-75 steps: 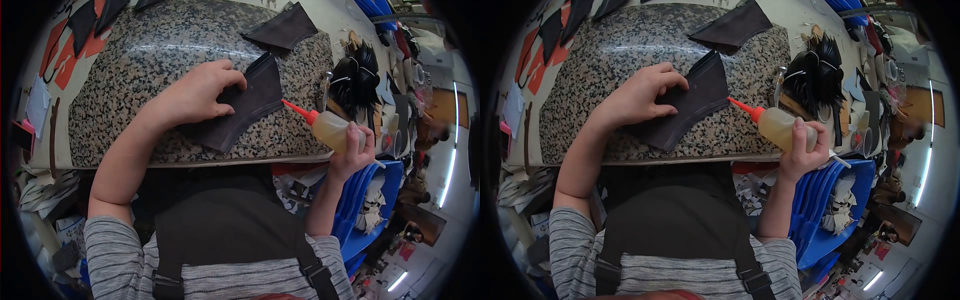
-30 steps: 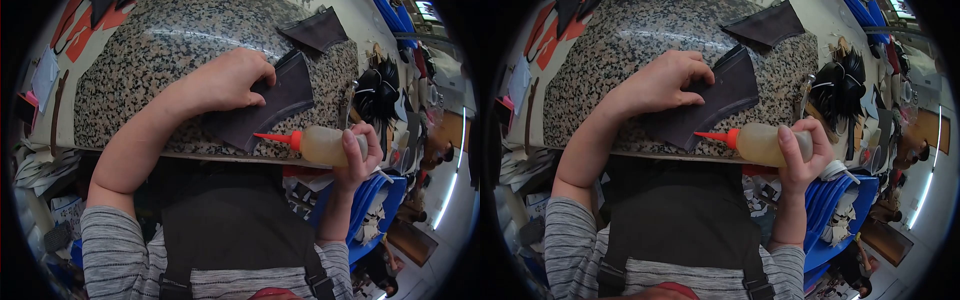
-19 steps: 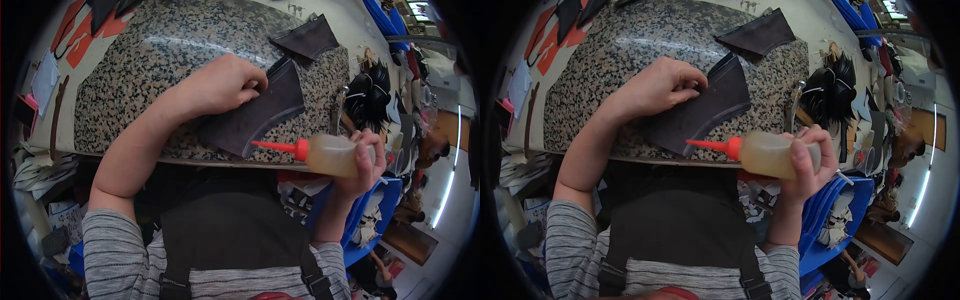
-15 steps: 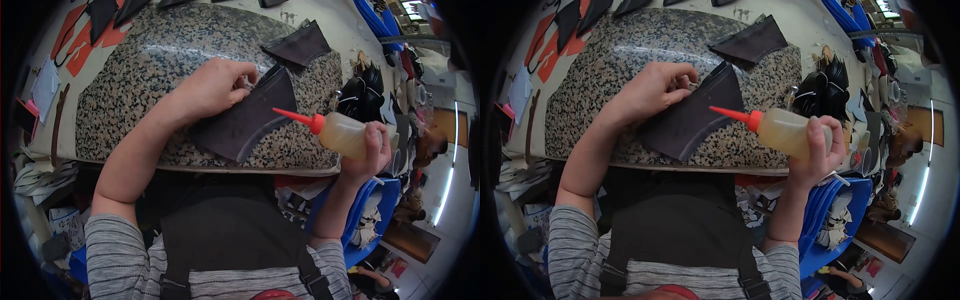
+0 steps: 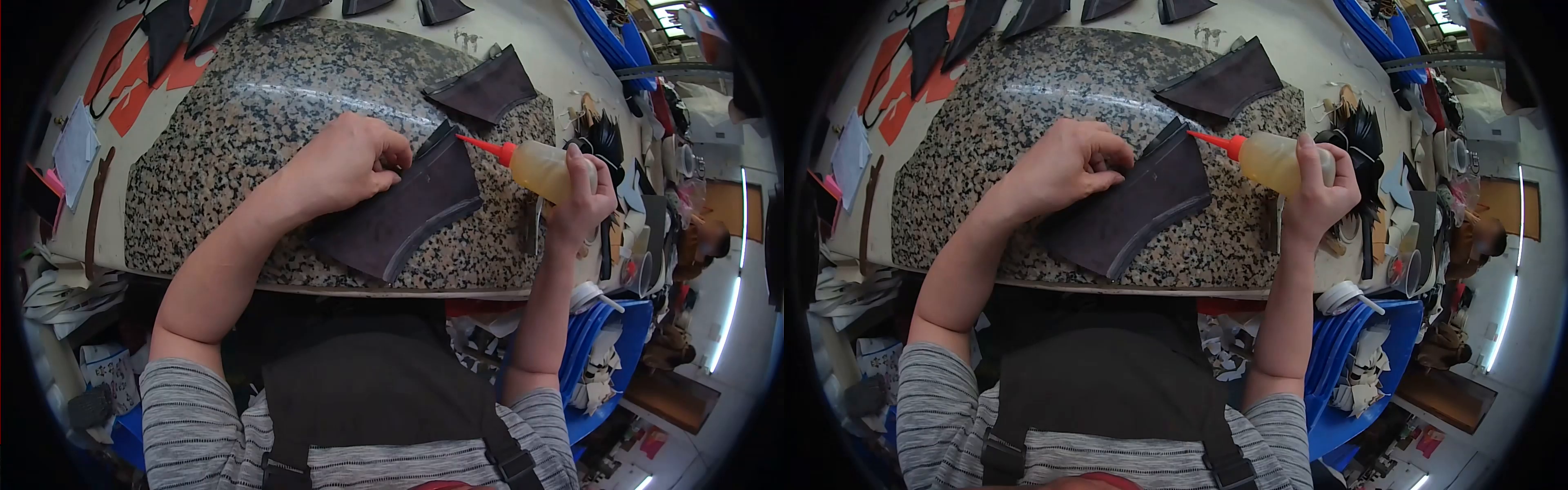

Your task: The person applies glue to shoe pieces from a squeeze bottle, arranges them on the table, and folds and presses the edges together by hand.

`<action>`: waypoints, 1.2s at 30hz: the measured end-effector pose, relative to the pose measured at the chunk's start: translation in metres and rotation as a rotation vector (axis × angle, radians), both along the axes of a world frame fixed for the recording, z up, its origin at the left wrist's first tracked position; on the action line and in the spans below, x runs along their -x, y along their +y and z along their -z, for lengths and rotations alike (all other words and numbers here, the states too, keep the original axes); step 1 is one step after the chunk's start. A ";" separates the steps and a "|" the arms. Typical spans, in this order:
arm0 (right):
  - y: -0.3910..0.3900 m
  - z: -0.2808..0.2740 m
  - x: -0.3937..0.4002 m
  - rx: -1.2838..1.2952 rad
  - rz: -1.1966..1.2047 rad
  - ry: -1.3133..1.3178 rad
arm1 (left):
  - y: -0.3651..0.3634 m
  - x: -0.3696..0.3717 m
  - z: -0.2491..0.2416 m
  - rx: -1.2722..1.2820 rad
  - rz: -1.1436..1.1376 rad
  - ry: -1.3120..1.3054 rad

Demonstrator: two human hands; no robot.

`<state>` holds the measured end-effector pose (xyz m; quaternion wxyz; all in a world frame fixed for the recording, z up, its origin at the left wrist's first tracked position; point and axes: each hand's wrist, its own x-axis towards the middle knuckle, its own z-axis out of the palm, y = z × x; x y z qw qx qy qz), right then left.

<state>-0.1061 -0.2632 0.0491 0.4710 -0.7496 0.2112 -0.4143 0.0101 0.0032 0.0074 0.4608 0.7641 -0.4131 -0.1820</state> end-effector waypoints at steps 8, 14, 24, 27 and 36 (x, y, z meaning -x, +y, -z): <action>0.022 0.002 0.022 -0.097 -0.103 0.081 | 0.001 0.002 0.002 -0.025 0.043 -0.013; 0.021 0.002 0.017 -0.109 -0.068 0.042 | 0.002 0.002 0.004 -0.025 0.043 -0.016; 0.053 0.003 0.039 -0.130 -0.169 0.129 | 0.001 0.003 0.006 -0.043 0.023 -0.068; 0.063 0.003 0.043 -0.146 -0.167 0.134 | 0.001 0.002 0.009 -0.026 0.016 -0.074; 0.085 0.005 0.056 -0.158 -0.204 0.167 | -0.003 0.003 0.013 -0.020 0.010 -0.137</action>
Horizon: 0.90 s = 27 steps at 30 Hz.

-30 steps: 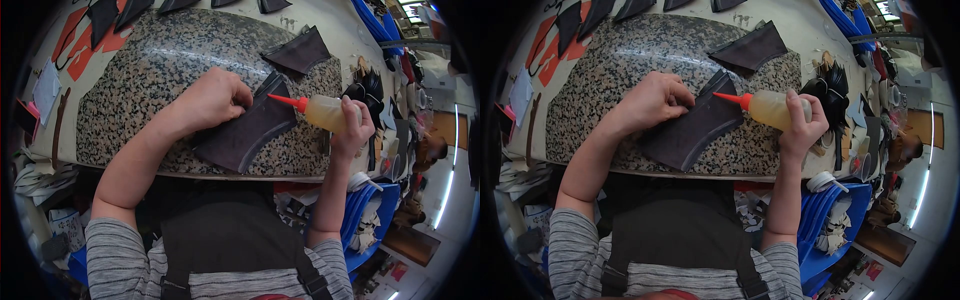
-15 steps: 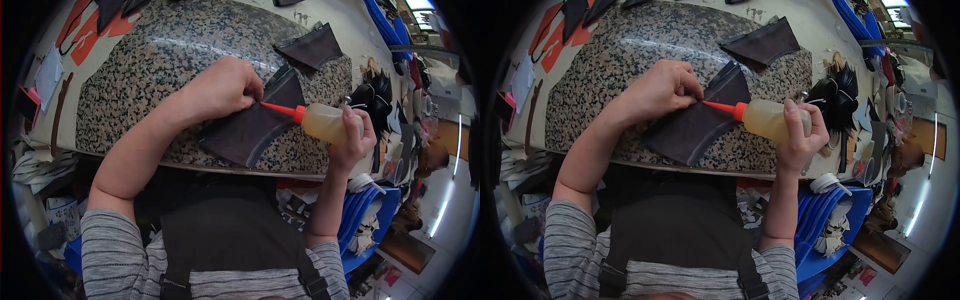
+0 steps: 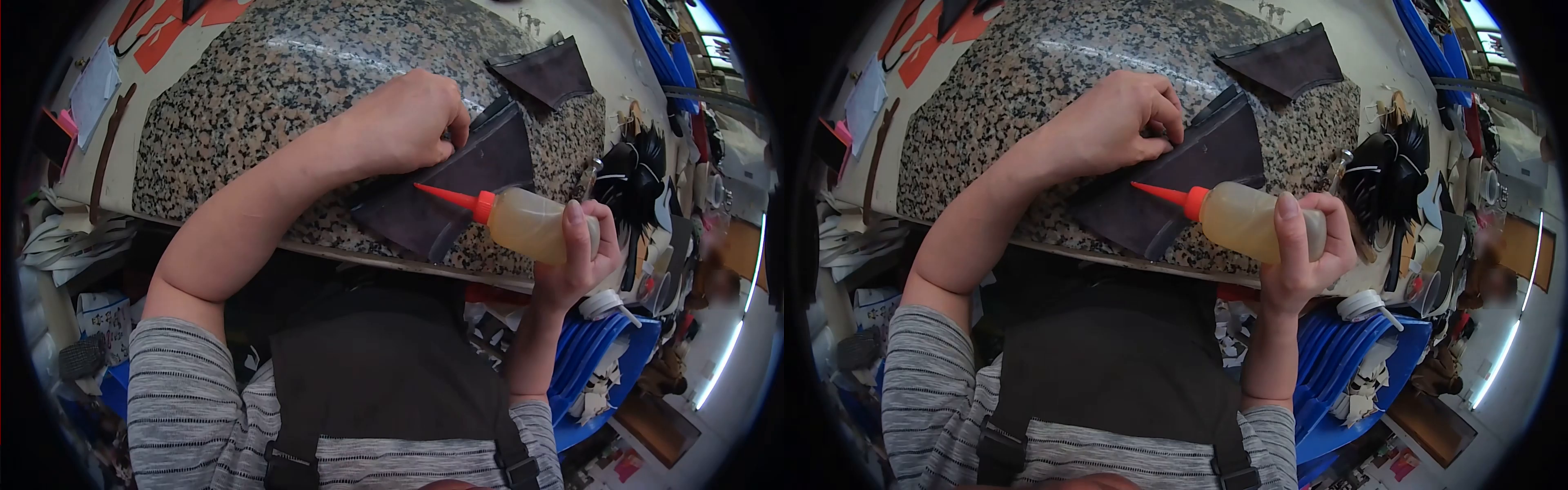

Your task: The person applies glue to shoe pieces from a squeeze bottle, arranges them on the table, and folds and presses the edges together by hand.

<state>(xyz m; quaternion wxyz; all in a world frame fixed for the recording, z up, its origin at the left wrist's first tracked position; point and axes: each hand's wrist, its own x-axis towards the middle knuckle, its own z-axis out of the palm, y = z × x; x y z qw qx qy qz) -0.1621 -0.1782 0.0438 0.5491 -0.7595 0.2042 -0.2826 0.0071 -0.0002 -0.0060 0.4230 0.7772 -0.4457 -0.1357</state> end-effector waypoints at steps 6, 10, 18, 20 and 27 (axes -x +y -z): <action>0.018 -0.003 0.004 0.005 -0.021 0.024 | -0.002 0.002 0.002 0.029 -0.038 -0.037; 0.027 0.002 0.007 0.054 -0.069 0.015 | -0.004 0.003 0.000 0.050 -0.053 -0.009; 0.044 0.003 0.020 -0.271 -0.223 -0.135 | -0.004 0.010 0.000 0.113 -0.083 0.170; 0.028 -0.003 0.022 -0.394 -0.229 -0.287 | -0.006 0.009 -0.005 0.083 -0.086 0.196; -0.045 -0.027 0.048 -0.560 -0.169 -0.277 | 0.000 -0.006 -0.022 0.043 0.000 0.656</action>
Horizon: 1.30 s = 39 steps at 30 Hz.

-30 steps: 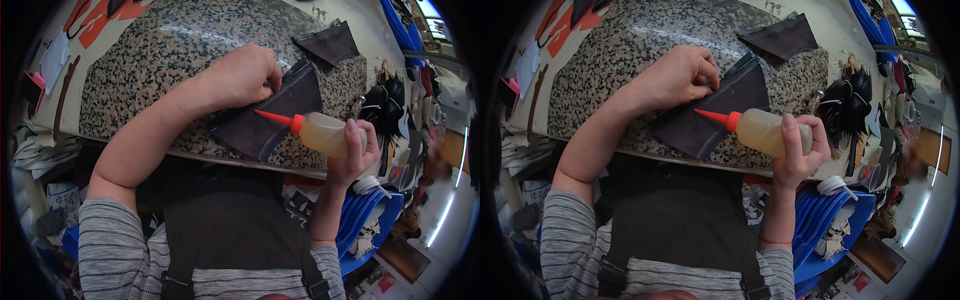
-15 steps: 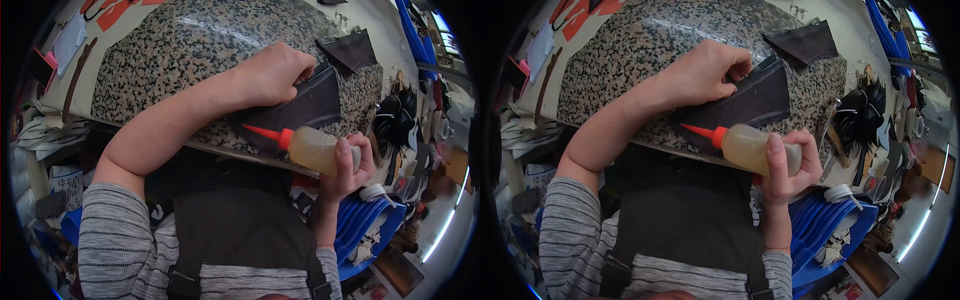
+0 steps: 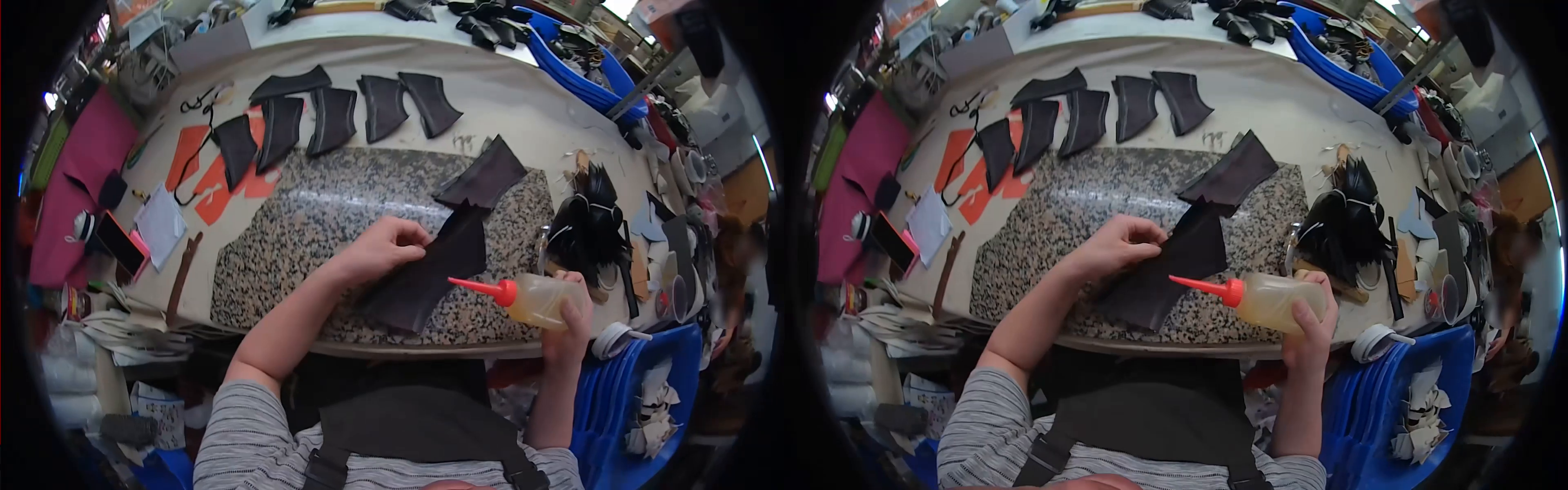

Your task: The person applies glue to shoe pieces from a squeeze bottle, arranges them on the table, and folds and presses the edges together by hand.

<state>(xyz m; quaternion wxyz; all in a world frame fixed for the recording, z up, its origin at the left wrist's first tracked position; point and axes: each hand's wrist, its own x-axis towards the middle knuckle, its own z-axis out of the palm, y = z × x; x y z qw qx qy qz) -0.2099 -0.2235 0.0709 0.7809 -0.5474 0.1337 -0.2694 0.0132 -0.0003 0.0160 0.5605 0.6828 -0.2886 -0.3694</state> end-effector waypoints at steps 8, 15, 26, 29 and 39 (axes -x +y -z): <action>-0.043 -0.006 0.023 -0.134 0.065 -0.046 | -0.073 -0.090 -0.092 0.150 -0.121 0.168; -0.058 0.006 0.030 -0.130 0.085 -0.014 | -0.195 -0.187 -0.063 0.113 -0.515 -0.079; -0.051 0.006 0.030 -0.094 0.146 0.037 | -0.152 -0.074 0.011 -0.166 -0.111 -0.464; -0.043 -0.002 0.033 -0.036 0.124 0.010 | -0.107 -0.056 -0.008 -0.078 -0.052 -0.222; -0.006 0.005 0.024 0.354 0.225 0.144 | 0.012 -0.010 -0.011 -0.139 0.215 -0.402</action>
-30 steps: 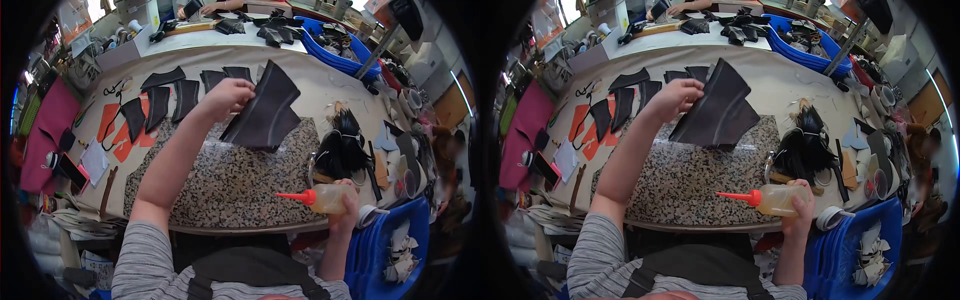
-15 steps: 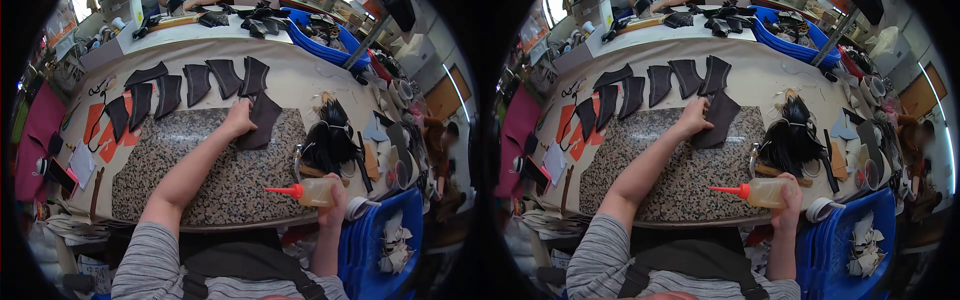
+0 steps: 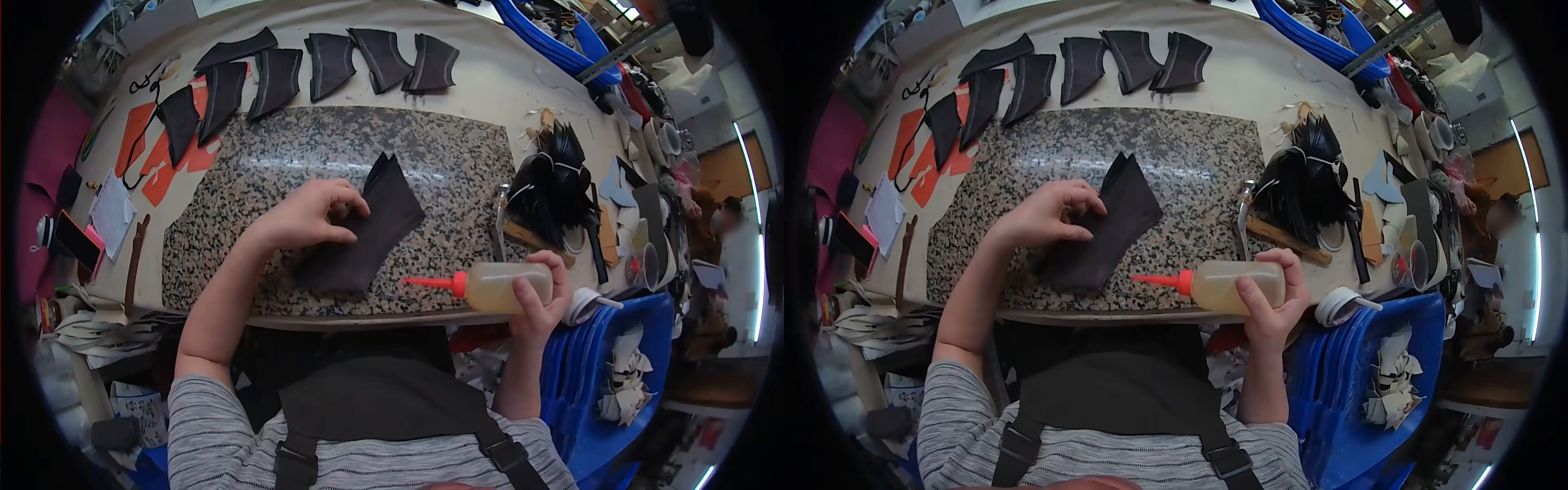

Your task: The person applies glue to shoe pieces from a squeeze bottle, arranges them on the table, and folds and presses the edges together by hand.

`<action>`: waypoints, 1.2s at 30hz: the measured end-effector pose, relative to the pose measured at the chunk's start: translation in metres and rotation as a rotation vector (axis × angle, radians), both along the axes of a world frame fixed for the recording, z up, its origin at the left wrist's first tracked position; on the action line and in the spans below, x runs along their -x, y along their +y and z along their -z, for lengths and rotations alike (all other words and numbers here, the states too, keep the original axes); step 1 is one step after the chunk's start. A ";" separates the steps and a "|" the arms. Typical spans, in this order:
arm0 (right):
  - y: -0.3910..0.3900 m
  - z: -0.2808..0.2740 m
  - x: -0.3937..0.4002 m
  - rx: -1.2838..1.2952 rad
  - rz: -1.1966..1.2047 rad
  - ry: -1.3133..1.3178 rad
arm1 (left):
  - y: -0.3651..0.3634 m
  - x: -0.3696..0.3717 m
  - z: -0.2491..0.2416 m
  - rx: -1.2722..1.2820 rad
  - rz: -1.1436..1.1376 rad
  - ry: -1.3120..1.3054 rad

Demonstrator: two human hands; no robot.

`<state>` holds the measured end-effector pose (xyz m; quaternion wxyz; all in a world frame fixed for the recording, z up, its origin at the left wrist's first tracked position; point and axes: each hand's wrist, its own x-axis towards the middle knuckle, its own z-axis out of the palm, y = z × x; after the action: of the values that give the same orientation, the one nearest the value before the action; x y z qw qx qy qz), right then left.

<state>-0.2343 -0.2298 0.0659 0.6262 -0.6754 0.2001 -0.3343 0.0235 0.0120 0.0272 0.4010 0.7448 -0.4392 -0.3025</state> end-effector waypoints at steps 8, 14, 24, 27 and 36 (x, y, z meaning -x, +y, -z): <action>0.012 0.005 -0.024 0.211 0.175 -0.011 | 0.005 -0.002 0.019 0.150 -0.051 -0.097; 0.001 0.015 -0.050 0.259 0.260 -0.044 | 0.005 -0.001 0.026 0.135 -0.071 -0.133; -0.013 0.024 -0.075 0.275 0.240 -0.005 | 0.005 -0.001 0.028 0.172 -0.070 -0.118; -0.012 0.026 -0.075 0.214 0.209 0.007 | 0.005 -0.001 0.029 0.180 -0.068 -0.121; -0.004 0.017 -0.077 0.225 0.184 0.060 | 0.005 -0.001 0.028 0.143 -0.070 -0.111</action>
<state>-0.1574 -0.2341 0.0488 0.5070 -0.7298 0.2408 -0.3902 0.0246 0.0174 -0.0009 0.4385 0.7448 -0.4548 -0.2147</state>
